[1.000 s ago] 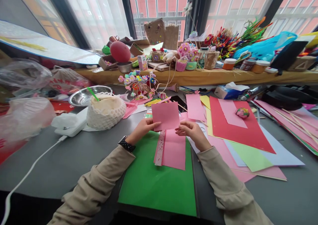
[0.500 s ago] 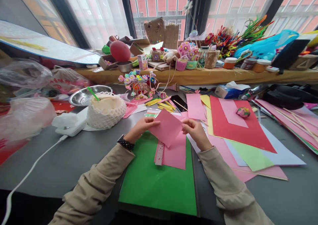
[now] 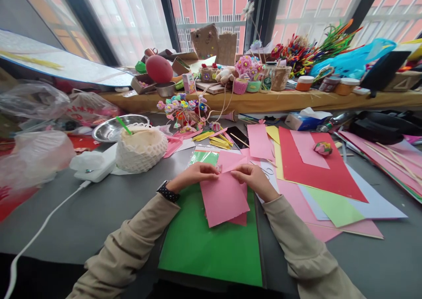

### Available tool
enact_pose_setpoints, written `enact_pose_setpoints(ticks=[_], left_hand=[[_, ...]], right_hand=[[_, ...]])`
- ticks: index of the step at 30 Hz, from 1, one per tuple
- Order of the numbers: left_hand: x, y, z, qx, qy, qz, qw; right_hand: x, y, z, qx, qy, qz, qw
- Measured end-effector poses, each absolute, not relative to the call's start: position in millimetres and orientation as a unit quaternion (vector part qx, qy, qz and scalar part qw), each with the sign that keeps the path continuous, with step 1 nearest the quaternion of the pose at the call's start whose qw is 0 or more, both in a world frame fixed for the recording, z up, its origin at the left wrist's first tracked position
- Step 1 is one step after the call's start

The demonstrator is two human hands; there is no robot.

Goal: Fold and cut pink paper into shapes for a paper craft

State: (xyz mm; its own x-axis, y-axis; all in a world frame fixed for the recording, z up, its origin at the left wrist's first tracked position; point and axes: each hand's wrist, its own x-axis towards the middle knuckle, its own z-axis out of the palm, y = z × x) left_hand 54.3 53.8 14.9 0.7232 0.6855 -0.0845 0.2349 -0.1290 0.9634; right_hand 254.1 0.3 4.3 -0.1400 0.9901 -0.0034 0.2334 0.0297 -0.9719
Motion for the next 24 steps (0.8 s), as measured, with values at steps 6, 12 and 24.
enact_pose_setpoints(ticks=[6, 12, 24], left_hand=[[55, 52, 15, 0.711, 0.333, 0.209, 0.582], [57, 50, 17, 0.692, 0.325, 0.186, 0.617], [60, 44, 19, 0.751, 0.269, 0.166, 0.580]], right_hand=[[255, 1, 5, -0.539, -0.593, 0.436, 0.410], [256, -1, 8, -0.526, -0.640, 0.437, 0.350], [248, -1, 8, -0.483, -0.708, 0.429, 0.284]])
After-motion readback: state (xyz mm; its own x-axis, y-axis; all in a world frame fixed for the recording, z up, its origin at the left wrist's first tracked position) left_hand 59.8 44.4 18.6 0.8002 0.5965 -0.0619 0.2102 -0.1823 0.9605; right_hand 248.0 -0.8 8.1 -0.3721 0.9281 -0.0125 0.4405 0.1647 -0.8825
